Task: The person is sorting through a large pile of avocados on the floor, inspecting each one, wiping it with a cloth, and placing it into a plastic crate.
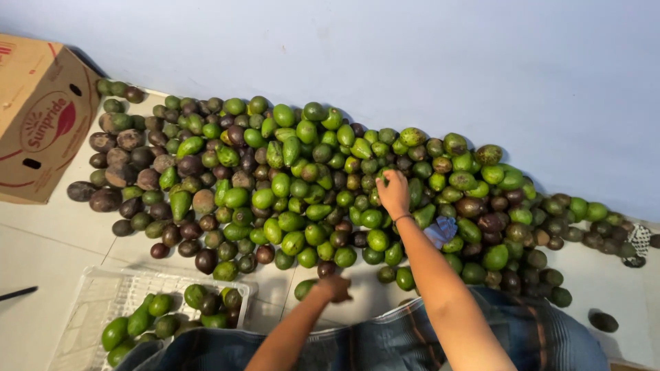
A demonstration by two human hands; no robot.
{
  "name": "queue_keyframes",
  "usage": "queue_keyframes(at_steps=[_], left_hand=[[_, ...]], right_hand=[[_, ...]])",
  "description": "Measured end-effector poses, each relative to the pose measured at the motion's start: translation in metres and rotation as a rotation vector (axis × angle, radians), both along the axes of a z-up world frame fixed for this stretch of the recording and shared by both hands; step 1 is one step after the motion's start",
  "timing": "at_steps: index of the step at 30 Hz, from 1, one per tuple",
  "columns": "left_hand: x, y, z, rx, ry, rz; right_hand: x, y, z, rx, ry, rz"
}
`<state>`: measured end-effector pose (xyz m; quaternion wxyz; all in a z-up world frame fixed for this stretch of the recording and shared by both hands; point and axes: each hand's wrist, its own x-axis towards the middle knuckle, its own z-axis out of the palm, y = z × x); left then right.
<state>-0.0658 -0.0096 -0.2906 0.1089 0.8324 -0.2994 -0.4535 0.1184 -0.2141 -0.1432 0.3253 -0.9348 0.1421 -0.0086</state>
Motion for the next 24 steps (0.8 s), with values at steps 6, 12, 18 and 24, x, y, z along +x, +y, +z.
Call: queue_keyframes(at_steps=[6, 12, 18, 24], left_hand=[[-0.010, -0.015, 0.024, 0.017, 0.052, -0.056], [0.009, -0.007, 0.007, -0.074, -0.001, 0.075], [0.028, 0.005, -0.004, -0.093, -0.119, 0.085], [0.099, 0.036, 0.171, -0.159, 0.139, 0.447]], right_hand=[[0.080, 0.003, -0.032, -0.425, -0.179, 0.210], [0.124, 0.017, -0.058, -0.657, -0.131, 0.315], [0.133, 0.020, -0.059, -0.543, -0.084, 0.335], [0.111, 0.007, 0.000, 0.205, 0.017, 0.174]])
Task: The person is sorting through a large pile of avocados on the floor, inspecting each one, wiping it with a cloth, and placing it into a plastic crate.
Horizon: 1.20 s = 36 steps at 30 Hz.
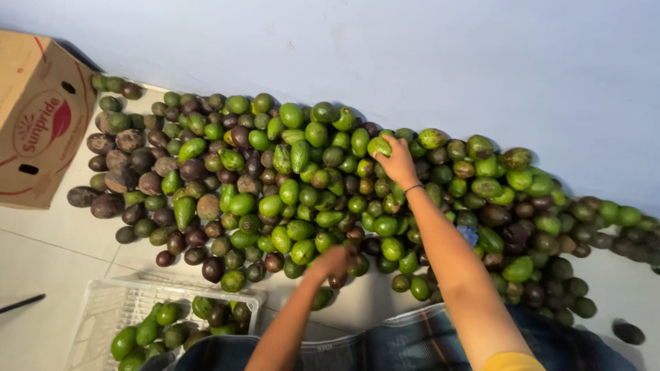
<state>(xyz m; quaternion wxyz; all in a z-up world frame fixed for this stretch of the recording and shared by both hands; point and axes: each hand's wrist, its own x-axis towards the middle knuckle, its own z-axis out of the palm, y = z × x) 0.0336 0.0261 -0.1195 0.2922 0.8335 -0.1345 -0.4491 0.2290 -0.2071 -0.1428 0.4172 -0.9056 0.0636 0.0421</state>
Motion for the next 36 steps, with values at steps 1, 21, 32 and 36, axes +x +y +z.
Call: queue_keyframes(at_steps=[1, 21, 32, 36], left_hand=[[0.006, 0.004, -0.011, -0.005, -0.006, 0.002], [-0.042, -0.014, 0.161, -1.024, -0.480, 0.895], [-0.062, 0.002, 0.190, -1.237, -0.409, 0.824], [-0.064, 0.008, 0.180, -1.243, -0.353, 0.721]], right_hand=[[-0.009, 0.002, 0.013, -0.005, -0.006, 0.002], [-0.210, 0.072, 0.170, 0.715, -0.389, 0.110], [-0.268, 0.076, 0.254, 0.752, -0.435, 0.454], [-0.263, 0.065, 0.244, 0.803, -0.363, 0.488]])
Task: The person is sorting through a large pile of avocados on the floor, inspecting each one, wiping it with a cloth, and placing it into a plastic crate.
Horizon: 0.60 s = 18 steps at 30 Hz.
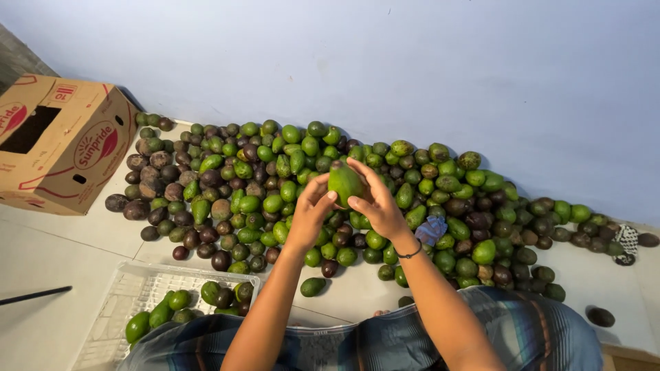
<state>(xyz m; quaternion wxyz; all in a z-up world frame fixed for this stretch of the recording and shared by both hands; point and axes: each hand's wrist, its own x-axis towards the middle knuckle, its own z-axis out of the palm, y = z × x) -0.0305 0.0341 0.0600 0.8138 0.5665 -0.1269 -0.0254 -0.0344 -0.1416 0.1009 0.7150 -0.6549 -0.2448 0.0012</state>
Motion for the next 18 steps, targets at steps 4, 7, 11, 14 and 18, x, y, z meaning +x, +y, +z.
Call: queue_keyframes(at_steps=[4, 7, 11, 14, 18], left_hand=[[-0.005, 0.001, 0.003, 0.019, -0.014, -0.067], [-0.005, -0.003, -0.002, -0.017, 0.012, -0.006], [-0.006, -0.004, 0.009, -0.034, 0.029, -0.007], [-0.009, -0.009, 0.017, -0.049, 0.008, -0.015], [-0.009, -0.014, 0.019, -0.096, -0.003, -0.009]], right_hand=[[-0.001, 0.004, 0.010, 0.014, 0.038, 0.030], [-0.003, 0.005, 0.012, 0.024, 0.060, 0.020], [-0.002, 0.003, 0.007, 0.063, 0.036, 0.006], [-0.004, 0.005, 0.009, 0.121, 0.036, -0.013], [-0.002, 0.007, 0.003, 0.236, 0.023, -0.019]])
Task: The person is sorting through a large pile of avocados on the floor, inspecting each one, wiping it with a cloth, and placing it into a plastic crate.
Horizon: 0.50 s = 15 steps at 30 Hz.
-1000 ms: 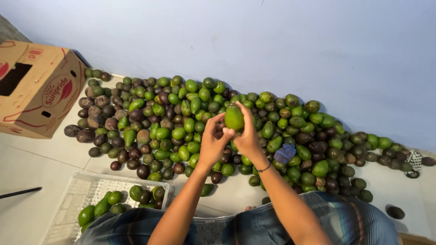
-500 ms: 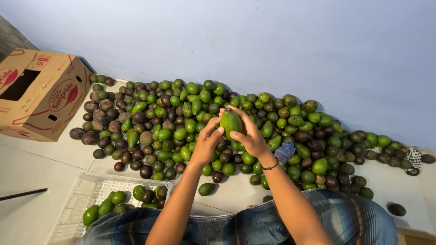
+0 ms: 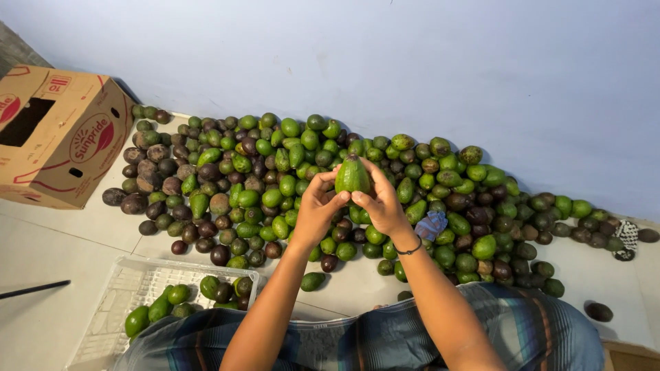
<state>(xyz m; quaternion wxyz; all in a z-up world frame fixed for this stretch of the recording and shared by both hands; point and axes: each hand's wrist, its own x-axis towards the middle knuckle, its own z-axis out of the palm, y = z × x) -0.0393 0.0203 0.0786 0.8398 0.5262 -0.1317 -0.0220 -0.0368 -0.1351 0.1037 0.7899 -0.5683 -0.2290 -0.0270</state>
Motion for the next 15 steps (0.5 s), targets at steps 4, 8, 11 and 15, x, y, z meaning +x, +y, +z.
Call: queue_keyframes(at_steps=[4, 8, 11, 15], left_hand=[[0.001, 0.003, -0.005, 0.020, -0.004, -0.020], [0.006, 0.003, -0.025, 0.034, 0.024, -0.044], [0.008, -0.004, -0.022, 0.074, 0.005, 0.036], [0.004, -0.002, 0.003, 0.372, -0.010, 0.351]], right_hand=[[0.001, -0.006, 0.001, -0.080, -0.044, -0.014], [0.005, -0.011, 0.007, -0.077, -0.034, 0.061], [0.008, -0.016, 0.000, -0.143, -0.024, 0.038], [0.015, -0.018, -0.019, -0.163, -0.023, -0.071]])
